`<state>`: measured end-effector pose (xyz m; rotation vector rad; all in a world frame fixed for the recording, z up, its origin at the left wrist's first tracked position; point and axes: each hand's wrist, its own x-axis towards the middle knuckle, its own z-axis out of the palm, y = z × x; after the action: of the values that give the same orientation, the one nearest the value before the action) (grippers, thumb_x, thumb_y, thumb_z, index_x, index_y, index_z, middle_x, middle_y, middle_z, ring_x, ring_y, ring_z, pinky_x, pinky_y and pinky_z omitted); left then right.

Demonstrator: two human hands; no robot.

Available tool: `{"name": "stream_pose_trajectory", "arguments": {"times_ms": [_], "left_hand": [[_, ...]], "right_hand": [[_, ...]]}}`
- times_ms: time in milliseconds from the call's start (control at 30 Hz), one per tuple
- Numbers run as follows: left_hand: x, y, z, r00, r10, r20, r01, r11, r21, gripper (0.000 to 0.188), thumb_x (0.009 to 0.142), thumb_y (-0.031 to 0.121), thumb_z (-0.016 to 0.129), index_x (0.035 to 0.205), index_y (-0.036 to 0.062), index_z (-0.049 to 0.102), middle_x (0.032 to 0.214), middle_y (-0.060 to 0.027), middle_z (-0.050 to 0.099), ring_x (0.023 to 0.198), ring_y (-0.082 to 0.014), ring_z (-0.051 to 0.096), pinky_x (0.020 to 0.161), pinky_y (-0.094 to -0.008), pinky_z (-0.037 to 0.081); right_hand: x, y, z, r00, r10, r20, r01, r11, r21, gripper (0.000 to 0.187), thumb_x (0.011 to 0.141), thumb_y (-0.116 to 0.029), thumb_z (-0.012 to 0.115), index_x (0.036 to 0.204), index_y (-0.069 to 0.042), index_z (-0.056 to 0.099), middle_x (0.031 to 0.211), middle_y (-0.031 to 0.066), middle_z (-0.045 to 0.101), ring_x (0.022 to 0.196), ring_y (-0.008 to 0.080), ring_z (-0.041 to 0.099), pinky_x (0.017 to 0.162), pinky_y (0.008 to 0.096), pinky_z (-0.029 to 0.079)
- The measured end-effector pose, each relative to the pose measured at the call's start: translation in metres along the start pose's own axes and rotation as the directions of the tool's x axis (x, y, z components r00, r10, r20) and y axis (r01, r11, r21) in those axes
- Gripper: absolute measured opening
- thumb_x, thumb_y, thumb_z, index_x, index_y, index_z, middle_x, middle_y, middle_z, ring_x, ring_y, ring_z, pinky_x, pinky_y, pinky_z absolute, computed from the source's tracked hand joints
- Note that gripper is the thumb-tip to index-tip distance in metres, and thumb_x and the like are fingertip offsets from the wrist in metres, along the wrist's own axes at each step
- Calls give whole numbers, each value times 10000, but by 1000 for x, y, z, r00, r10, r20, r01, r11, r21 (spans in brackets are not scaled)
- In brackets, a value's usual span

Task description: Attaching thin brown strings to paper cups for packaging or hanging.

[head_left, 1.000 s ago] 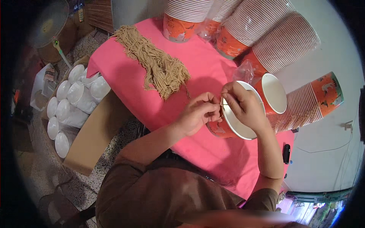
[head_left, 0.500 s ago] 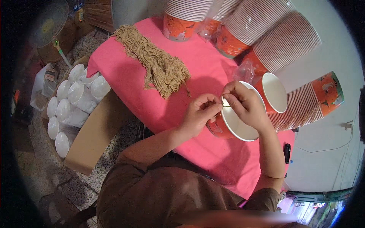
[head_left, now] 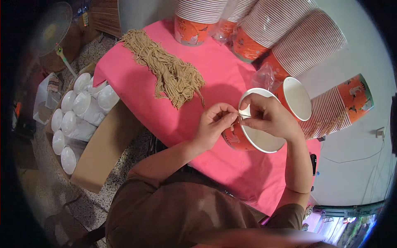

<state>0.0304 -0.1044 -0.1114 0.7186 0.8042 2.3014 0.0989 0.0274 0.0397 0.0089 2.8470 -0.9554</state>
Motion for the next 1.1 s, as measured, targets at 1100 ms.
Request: {"name": "stream_pose_trajectory", "arguments": {"times_ms": [1100], "left_hand": [[1,6,-6,1000,-4,-28,8,990,143,72,907,77,605,973,50,615,817,20,599,669,-35,503,588,-196,417]], "right_hand": [[-2,8,0,976,-125,-179,143,985,93,98,840,-17,603,927,29,599,731,96,600,670,179,595,620,299,466]]}}
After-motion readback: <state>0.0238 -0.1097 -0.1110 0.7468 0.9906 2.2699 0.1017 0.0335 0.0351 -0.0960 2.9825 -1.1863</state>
